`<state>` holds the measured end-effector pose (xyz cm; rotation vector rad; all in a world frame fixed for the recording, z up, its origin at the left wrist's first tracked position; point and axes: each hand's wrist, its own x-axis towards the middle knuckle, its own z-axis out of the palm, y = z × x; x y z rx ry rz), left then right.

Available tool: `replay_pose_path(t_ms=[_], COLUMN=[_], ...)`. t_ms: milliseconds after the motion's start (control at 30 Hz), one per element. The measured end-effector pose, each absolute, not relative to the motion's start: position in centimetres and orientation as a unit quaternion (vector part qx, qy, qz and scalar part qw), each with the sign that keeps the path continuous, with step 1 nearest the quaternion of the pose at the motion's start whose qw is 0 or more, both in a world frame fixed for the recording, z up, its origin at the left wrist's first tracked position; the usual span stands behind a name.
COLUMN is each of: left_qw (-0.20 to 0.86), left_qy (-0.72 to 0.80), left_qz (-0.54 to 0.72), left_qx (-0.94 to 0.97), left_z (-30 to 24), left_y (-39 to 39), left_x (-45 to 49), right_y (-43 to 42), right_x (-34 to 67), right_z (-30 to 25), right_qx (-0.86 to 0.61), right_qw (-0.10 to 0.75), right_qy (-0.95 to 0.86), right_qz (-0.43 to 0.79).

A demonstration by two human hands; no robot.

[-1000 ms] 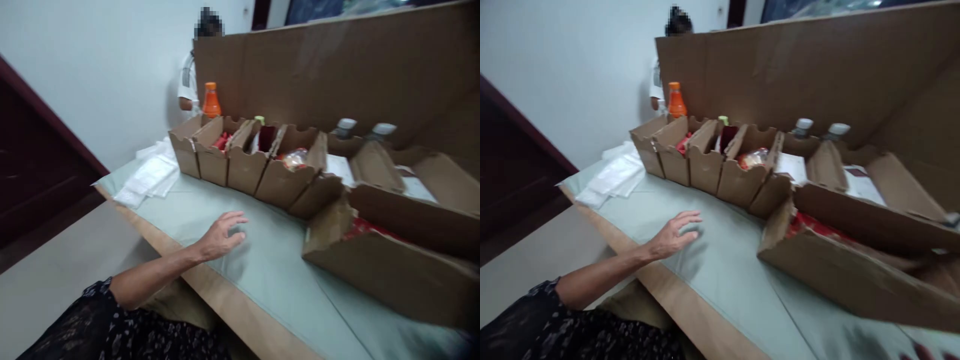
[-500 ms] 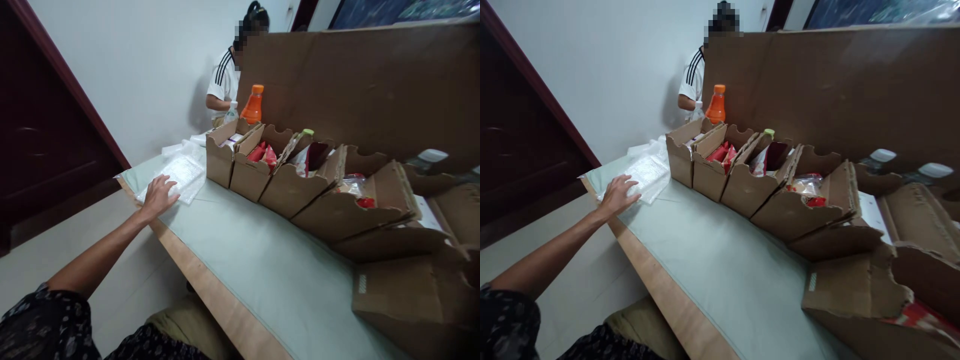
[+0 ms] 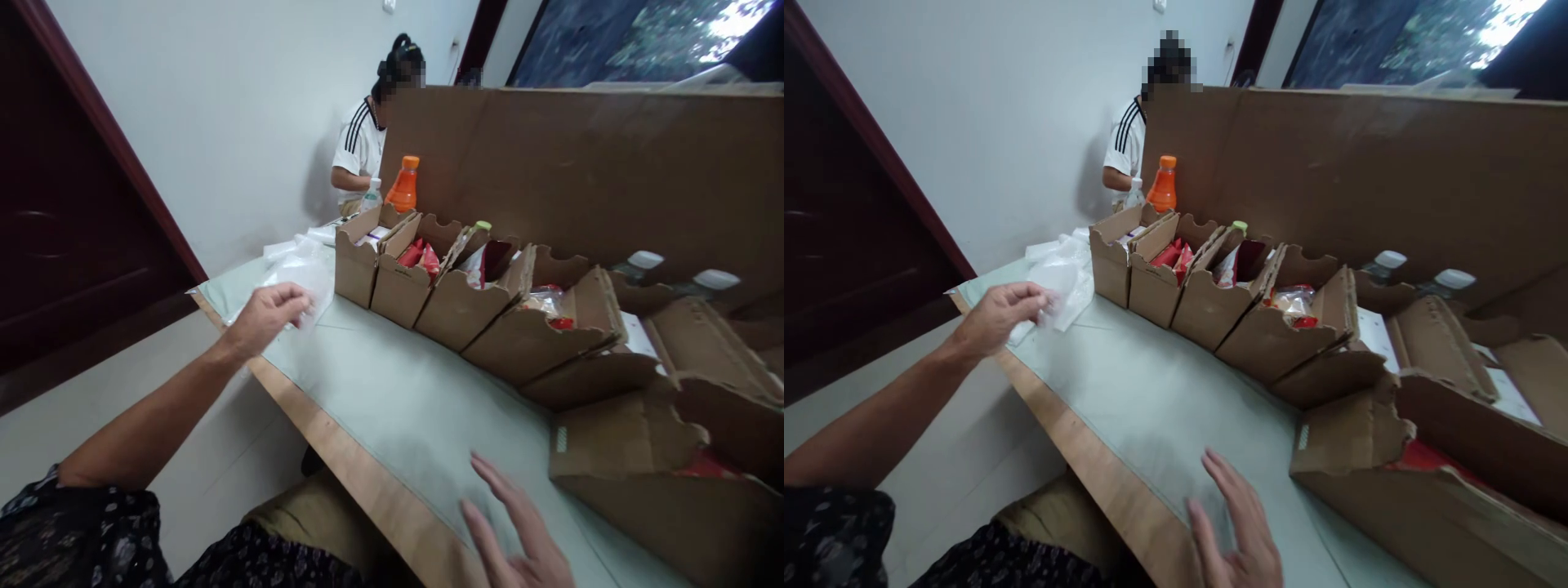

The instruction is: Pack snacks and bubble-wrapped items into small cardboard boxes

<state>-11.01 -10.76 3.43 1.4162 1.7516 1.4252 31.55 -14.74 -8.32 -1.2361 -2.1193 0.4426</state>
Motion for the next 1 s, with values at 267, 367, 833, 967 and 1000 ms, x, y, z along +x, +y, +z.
replay_pose_path(t_ms=[267,367,833,967,1000], left_qw=[0.651,0.688,0.182,0.090,0.086], left_qy=[0.277,0.252,0.683,0.765,0.774], left_qz=[0.328,0.311,0.356,0.329,0.324], left_qx=[0.626,0.605,0.612,0.547,0.538], left_z=[6.8,7.2,0.1,-1.8,-2.2], left_y=[-16.5,-16.5,-10.1,-7.4,-6.9], left_x=[3.8,4.8,-9.2,-17.6,-18.9], right_y=[-12.9,-13.1,-10.2,-7.2,-6.6], right_x=[25.2,27.0,28.2,24.6,23.6], right_z=[-2.3,-2.0,-2.8,-2.3,-2.2], right_qx=[-0.296,-0.291,-0.433,-0.430,-0.422], right_qw=[0.369,0.296,0.242,0.223,0.216], right_qy=[-0.826,-0.807,-0.685,-0.728,-0.738], right_qz=[0.305,0.421,0.534,0.485,0.479])
